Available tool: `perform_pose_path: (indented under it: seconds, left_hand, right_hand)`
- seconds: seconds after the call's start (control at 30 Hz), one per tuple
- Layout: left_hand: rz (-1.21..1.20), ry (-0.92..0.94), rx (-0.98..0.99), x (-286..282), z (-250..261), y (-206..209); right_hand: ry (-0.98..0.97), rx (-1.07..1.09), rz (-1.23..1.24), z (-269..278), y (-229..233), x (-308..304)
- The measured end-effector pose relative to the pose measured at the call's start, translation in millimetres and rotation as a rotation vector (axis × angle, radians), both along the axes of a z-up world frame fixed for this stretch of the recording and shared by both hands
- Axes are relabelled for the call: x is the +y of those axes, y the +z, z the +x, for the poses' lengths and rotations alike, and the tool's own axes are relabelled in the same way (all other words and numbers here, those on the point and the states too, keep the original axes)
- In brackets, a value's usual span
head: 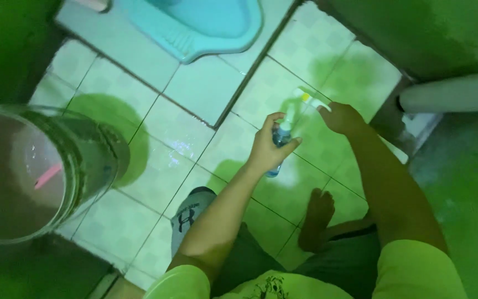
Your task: The person scrubs the tiled bathroom floor using a brush and liquid soap, then rinses the area by pouring water from a pink scoop. They repeat the scrubbing and rinsing process on different sections of the floor.
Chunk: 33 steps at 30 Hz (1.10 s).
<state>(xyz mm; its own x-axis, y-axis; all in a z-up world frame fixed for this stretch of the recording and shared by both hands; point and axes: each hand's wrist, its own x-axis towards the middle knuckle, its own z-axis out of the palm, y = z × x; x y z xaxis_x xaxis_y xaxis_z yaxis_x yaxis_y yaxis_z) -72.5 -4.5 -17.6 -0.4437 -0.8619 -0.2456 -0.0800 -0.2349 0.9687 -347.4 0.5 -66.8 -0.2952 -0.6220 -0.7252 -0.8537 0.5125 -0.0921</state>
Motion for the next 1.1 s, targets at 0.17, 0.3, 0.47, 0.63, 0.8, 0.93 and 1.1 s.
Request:
perform_pose_path:
  seconds: [0.17,0.3,0.47,0.63,0.8,0.93,1.1]
  left_hand:
    - [0.181,-0.024,-0.022,-3,-16,0]
    - [0.302,0.047,0.004,1,-28,-9]
    - [0.299,-0.019,-0.082,13,-33,0]
    - [0.405,-0.008,-0.073,35,-22,28]
    - [0.296,0.077,-0.073,48,9,34]
    - [0.181,0.116,-0.193,58,53,35]
    - [0.17,0.206,-0.493,96,108,28]
  right_hand:
    - [-0.174,-0.055,0.02,12,-5,25]
    - [-0.085,-0.057,0.076,2,-10,26]
    - [-0.098,-0.138,0.071,-4,-28,24]
    - [-0.127,-0.196,0.031,4,-27,5]
    - [-0.02,-0.243,0.014,-13,-81,-26]
    - [0.088,-0.362,0.008,-6,-99,-70]
    - [0.451,-0.295,0.073,5,-138,-110]
